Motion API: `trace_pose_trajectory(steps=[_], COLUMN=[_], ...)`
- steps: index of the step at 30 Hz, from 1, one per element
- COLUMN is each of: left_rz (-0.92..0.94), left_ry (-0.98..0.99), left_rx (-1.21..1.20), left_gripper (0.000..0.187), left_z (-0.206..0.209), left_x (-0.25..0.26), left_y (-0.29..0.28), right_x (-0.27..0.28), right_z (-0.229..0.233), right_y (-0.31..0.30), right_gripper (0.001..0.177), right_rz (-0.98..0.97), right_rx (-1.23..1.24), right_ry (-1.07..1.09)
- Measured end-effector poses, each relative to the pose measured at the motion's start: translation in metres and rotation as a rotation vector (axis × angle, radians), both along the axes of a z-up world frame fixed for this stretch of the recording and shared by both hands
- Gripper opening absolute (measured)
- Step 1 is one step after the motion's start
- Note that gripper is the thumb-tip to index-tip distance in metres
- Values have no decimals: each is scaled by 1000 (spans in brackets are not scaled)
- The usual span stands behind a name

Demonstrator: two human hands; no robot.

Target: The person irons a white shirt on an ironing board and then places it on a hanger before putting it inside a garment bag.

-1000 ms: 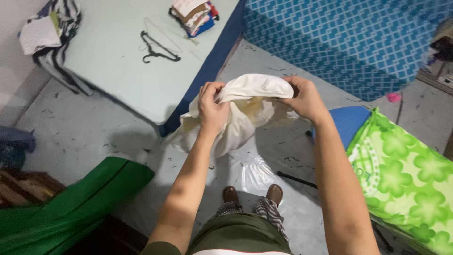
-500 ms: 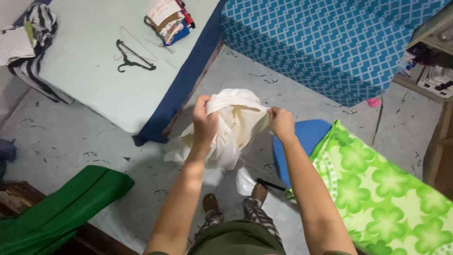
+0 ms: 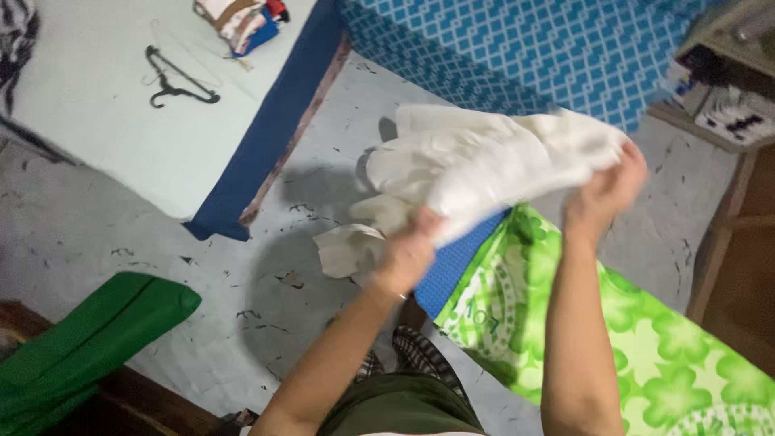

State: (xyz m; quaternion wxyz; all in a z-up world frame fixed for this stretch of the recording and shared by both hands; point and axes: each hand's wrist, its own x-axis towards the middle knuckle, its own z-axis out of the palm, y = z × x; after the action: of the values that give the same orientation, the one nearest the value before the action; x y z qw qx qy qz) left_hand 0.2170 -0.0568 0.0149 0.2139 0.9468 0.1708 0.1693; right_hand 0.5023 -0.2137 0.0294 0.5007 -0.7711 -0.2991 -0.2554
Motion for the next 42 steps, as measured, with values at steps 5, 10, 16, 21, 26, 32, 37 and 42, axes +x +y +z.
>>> trace_pose_trajectory(steps=[5,10,16,21,26,32,37,42], left_rz=[-420,-557,-651,-714,-818,-757,-468,-299], left_ry=[226,170,369,592,357,780,297,98], left_rx=[-13,-95,-34,-11,-2,-170,-318,-379], left_gripper=[31,24,30,64,42,48,40,71], left_z=[-3,-43,-46,-48,-47,-73,-76,-69], left_x=[2,-3,-14,-35,-58,-37,7,66], left_y=[-97,-123,-129,-131,-152,-159,-160,-176], right_x=[-53,-107,-117,-96,-172,-228,-195,-146], right_z=[-58,-146,-200,-169,-133,-196,-189,-173], right_y=[-155,-223,-248,-261,-319,-331,-321,-301], right_gripper=[8,7,7,34,32,20,31,55], right_rz=[-324,-390,-236,-335,-328,-601,-529,-615], right_rx=[-120,163,1023,828,788,-4,-138,-199], right_ry=[105,453,1110,1444,1059,780,891,841])
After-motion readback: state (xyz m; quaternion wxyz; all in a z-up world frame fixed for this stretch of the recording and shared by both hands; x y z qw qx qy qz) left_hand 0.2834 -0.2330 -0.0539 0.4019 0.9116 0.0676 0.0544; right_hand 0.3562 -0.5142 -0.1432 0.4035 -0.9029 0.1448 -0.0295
